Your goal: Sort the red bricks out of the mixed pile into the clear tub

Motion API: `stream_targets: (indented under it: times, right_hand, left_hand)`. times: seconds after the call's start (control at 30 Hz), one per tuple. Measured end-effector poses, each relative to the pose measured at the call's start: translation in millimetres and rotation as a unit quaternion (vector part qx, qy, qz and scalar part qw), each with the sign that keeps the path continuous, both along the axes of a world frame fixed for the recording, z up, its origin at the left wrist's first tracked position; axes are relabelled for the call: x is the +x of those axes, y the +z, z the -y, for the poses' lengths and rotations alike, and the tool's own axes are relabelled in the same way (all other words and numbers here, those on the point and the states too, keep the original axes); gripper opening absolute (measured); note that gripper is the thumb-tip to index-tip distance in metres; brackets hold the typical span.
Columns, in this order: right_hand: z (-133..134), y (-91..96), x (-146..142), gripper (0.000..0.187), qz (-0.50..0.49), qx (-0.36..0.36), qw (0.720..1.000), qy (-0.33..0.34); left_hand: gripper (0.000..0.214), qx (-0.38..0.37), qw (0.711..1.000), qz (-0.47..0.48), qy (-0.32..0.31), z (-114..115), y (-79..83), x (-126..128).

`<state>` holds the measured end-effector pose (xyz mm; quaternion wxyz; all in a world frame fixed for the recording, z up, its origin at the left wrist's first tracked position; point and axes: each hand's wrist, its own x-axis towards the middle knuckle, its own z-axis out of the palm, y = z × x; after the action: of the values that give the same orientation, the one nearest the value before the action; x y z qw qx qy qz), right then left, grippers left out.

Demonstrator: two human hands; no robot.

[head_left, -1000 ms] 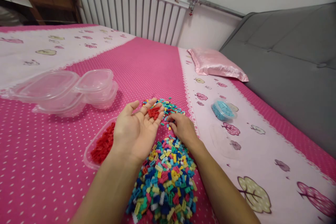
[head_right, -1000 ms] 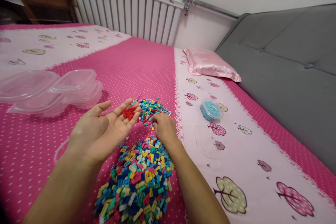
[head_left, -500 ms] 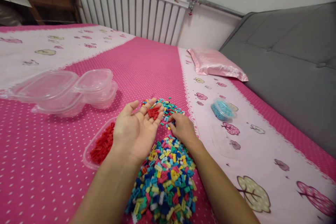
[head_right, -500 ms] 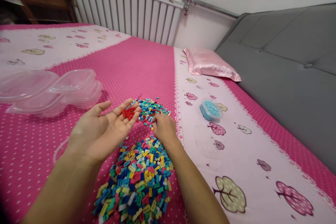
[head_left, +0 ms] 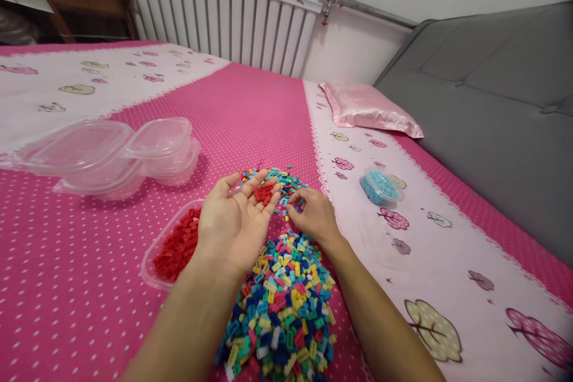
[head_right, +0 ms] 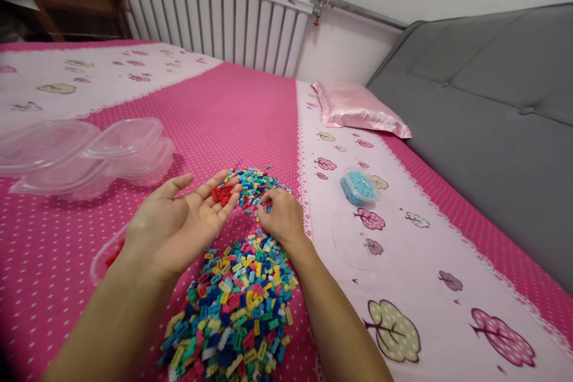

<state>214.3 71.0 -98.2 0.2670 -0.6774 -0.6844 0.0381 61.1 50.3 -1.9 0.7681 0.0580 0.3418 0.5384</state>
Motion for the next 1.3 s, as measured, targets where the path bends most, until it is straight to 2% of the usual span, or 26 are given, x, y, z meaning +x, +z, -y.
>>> stream_targets:
  times: [0.13,0.3,0.43,0.6,0.7,0.83,0.97,1.13,1.3]
  right_hand:
    - [5.2,16.8,-0.4,0.008,-0.088,0.085,0.992,0.028]
    - [21.1,44.2,-5.2,0.007,-0.213,0.170,0.961,0.055]
    - [33.0,58.5,-9.4,0.007,-0.238,0.194,0.948,0.087]
    - [37.4,62.1,-13.8,0.008,-0.228,0.190,0.946,0.131]
    - [36.0,59.8,-15.0,0.012,-0.232,0.188,0.946,0.128]
    - [30.5,52.2,-12.5,0.015,-0.268,0.194,0.940,0.087]
    - [19.7,38.9,-7.6,0.018,-0.268,0.152,0.948,0.082]
    - [5.5,12.8,-5.6,0.026,-0.124,0.073,0.978,0.149]
    - [1.8,-11.2,-10.6,0.029,0.005,0.025,0.981,0.192]
  left_hand:
    - [0.036,0.002,1.000,-0.003,-0.007,0.0,-2.1,1.8]
    - [0.032,-0.008,1.000,0.010,-0.017,1.3,-2.4,5.5]
    - [0.031,-0.008,1.000,0.012,-0.028,3.7,-3.6,9.4]
    - [0.031,-0.012,0.999,0.016,-0.044,6.7,-4.9,13.6]
    - [0.032,-0.007,0.999,0.032,-0.044,6.7,-5.3,13.6]
    - [0.034,0.002,0.999,0.034,-0.041,5.4,-3.6,9.5]
    - [0.032,-0.001,1.000,0.016,-0.005,3.2,0.5,2.6]
    - [0.034,0.008,1.000,0.014,0.012,-0.9,2.0,-5.9]
    - [0.036,0.012,1.000,0.017,0.020,-4.3,1.1,-9.8]
